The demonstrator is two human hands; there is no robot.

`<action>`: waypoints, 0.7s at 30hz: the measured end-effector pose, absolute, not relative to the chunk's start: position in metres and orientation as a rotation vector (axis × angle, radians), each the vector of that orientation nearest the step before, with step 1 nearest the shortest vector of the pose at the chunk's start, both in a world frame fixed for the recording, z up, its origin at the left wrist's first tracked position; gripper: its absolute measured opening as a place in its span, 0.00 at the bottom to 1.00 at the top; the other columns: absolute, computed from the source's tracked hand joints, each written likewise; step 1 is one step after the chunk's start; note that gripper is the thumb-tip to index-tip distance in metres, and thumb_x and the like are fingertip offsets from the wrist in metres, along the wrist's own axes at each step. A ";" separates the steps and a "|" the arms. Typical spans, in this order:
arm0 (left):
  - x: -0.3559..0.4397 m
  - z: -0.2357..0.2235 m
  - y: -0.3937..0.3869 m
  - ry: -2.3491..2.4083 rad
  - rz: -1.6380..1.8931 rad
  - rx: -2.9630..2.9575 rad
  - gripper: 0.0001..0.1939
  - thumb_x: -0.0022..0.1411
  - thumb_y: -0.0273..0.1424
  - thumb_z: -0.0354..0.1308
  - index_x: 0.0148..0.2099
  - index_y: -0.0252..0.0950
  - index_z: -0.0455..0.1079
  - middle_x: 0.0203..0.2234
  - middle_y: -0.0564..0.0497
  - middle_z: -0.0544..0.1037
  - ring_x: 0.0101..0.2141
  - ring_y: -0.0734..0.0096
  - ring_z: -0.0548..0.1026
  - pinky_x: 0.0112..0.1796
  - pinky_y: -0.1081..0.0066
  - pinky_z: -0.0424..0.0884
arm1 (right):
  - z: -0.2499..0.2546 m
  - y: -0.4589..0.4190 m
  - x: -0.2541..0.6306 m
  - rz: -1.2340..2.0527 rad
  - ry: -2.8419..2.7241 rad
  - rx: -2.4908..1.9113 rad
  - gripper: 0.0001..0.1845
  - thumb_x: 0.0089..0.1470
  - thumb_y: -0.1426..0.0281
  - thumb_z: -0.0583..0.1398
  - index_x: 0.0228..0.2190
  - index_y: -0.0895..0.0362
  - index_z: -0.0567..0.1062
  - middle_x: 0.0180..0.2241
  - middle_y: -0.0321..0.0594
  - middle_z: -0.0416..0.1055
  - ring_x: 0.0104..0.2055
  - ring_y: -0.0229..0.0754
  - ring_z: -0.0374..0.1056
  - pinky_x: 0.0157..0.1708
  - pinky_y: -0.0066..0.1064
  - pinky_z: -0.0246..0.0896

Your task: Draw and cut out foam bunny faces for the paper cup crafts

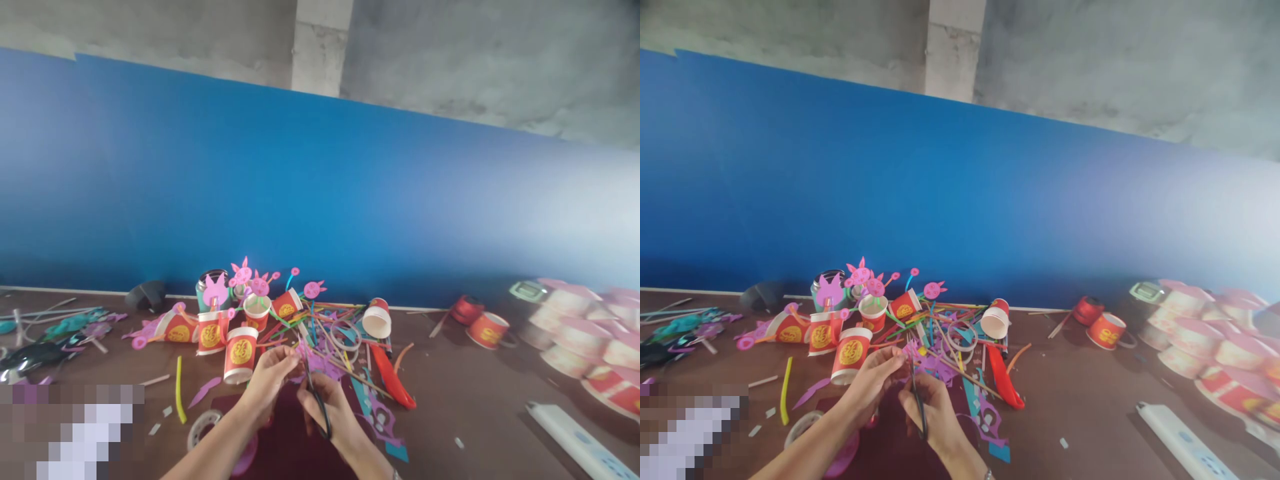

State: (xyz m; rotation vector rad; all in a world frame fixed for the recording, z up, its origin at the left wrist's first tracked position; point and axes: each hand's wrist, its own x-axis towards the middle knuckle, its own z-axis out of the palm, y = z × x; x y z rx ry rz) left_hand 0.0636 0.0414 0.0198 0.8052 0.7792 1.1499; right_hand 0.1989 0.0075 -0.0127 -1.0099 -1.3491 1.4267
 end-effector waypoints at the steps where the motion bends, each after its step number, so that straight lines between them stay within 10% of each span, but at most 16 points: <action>1: 0.063 0.020 0.042 0.771 1.152 0.797 0.19 0.37 0.39 0.73 0.24 0.33 0.68 0.19 0.55 0.73 0.22 0.77 0.70 0.28 0.76 0.64 | -0.014 0.008 0.200 1.427 -1.355 -1.004 0.22 0.46 0.51 0.63 0.25 0.58 0.67 0.12 0.28 0.62 0.12 0.31 0.57 0.13 0.21 0.49; 21: 0.060 0.020 0.044 0.754 1.135 0.826 0.17 0.39 0.38 0.72 0.24 0.33 0.69 0.18 0.53 0.74 0.21 0.77 0.69 0.26 0.75 0.62 | -0.023 0.013 0.203 1.429 -1.378 -1.030 0.23 0.45 0.50 0.63 0.25 0.58 0.67 0.11 0.27 0.60 0.11 0.30 0.55 0.11 0.21 0.49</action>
